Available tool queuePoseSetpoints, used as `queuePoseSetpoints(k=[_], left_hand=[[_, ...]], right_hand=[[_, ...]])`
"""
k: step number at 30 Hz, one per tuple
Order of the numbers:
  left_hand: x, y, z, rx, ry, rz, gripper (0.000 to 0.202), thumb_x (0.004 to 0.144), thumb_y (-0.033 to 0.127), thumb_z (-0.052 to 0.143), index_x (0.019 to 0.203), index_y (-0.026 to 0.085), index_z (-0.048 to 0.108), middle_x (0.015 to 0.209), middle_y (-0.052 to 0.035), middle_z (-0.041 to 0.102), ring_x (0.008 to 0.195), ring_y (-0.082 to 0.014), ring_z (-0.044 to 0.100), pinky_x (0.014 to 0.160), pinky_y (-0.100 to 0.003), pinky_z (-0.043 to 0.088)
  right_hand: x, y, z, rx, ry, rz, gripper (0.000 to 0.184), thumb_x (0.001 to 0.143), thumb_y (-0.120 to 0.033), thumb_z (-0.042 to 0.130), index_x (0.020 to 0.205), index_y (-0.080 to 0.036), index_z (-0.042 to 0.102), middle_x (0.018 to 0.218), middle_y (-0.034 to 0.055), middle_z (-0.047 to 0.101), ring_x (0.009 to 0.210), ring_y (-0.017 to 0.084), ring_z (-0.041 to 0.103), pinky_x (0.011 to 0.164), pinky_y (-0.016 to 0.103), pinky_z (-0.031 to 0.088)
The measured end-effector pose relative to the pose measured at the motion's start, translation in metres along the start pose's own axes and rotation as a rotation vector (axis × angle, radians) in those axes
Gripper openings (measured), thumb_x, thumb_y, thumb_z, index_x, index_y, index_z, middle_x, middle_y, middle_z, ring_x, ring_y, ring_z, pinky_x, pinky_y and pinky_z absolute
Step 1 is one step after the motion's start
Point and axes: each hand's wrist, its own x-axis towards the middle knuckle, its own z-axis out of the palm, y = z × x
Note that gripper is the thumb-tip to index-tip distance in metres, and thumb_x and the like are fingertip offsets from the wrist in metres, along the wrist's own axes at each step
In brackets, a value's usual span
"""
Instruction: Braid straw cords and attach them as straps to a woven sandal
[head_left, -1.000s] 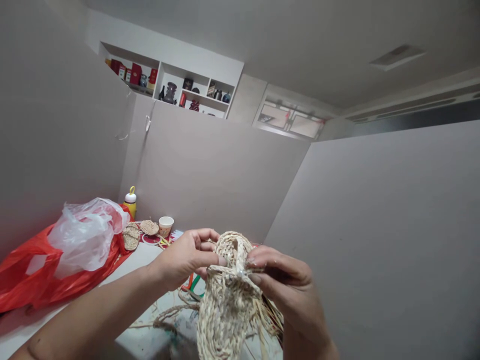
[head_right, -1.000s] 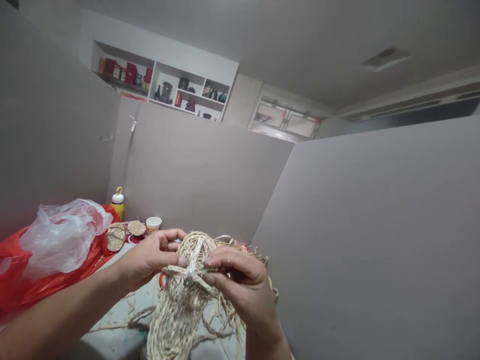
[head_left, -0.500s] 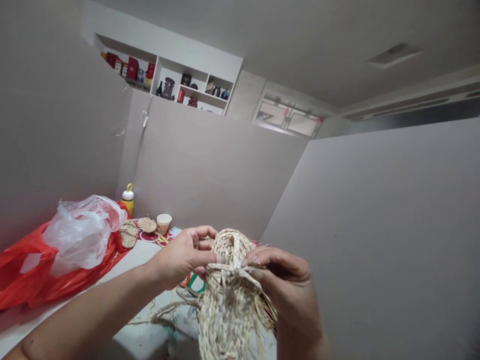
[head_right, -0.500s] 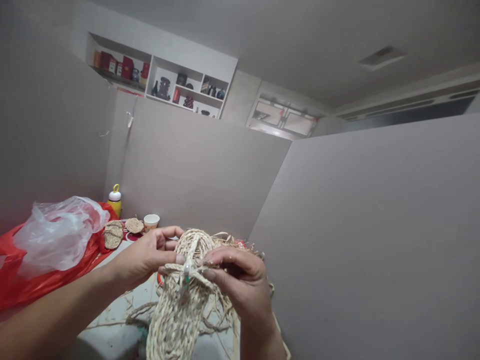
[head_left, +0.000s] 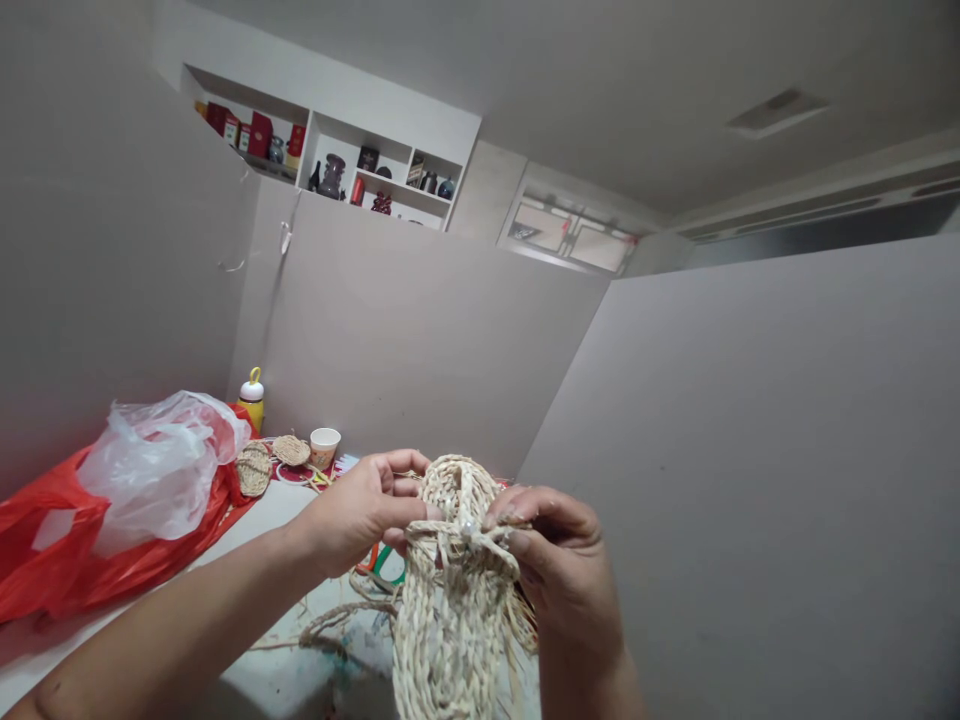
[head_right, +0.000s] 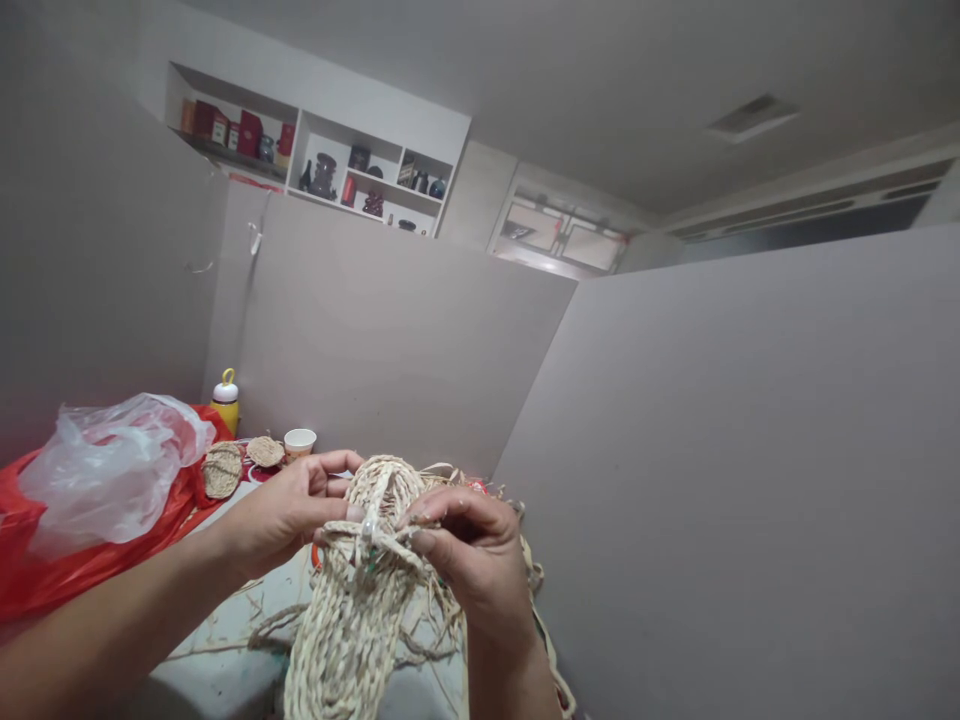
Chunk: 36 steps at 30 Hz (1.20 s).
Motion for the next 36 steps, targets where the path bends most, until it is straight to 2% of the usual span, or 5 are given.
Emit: queuePoseSetpoints(k=[14,20,23,28,36], left_hand=[[0.000,0.000,0.000,-0.011,0.002,-0.002,0.038,0.061,0.019,0.081,0.091,0.017,0.057,0.067,0.0027,0.058,0.061,-0.0109,0.058,0.059,-0.024,0.043],[0.004,-0.003,-0.005,0.068,0.017,0.010,0.039,0.061,0.022,0.082,0.092,0.017,0.059,0.069,0.0021,0.060,0.064,-0.0111,0.058,0.062,-0.025,0.043],[0.005,-0.005,-0.006,0.092,0.010,0.040,0.037,0.063,0.022,0.081,0.093,0.017,0.060,0.069,0.0028,0.059,0.065,-0.0108,0.057,0.065,-0.026,0.043],[0.006,-0.006,-0.006,0.112,0.013,0.056,0.030,0.065,0.022,0.079,0.089,0.016,0.062,0.073,0.0007,0.063,0.066,-0.0103,0.057,0.067,-0.026,0.041],[0.006,-0.003,-0.007,0.107,0.009,0.044,0.032,0.062,0.022,0.081,0.088,0.015,0.064,0.076,-0.0014,0.066,0.066,-0.0108,0.057,0.064,-0.025,0.040]], right_hand=[[0.001,-0.008,-0.003,-0.113,-0.054,-0.052,0.006,0.072,-0.025,0.081,0.075,-0.026,0.076,0.066,0.0015,0.070,0.062,0.016,0.063,0.058,0.028,0.053],[0.003,-0.022,-0.002,-0.376,-0.138,-0.084,0.004,0.077,-0.022,0.077,0.079,-0.025,0.078,0.072,0.0041,0.074,0.069,0.019,0.066,0.065,0.032,0.056],[0.001,-0.025,-0.002,-0.467,-0.170,-0.107,0.010,0.079,-0.018,0.075,0.084,-0.026,0.077,0.078,0.0037,0.075,0.072,0.019,0.068,0.071,0.034,0.057],[-0.002,-0.026,0.001,-0.505,-0.172,-0.113,0.016,0.081,-0.016,0.072,0.089,-0.028,0.077,0.083,0.0032,0.075,0.078,0.020,0.068,0.072,0.035,0.057],[0.000,-0.021,-0.007,-0.468,-0.229,-0.110,0.020,0.087,-0.017,0.065,0.098,-0.030,0.076,0.088,0.0047,0.074,0.085,0.020,0.066,0.074,0.036,0.056]])
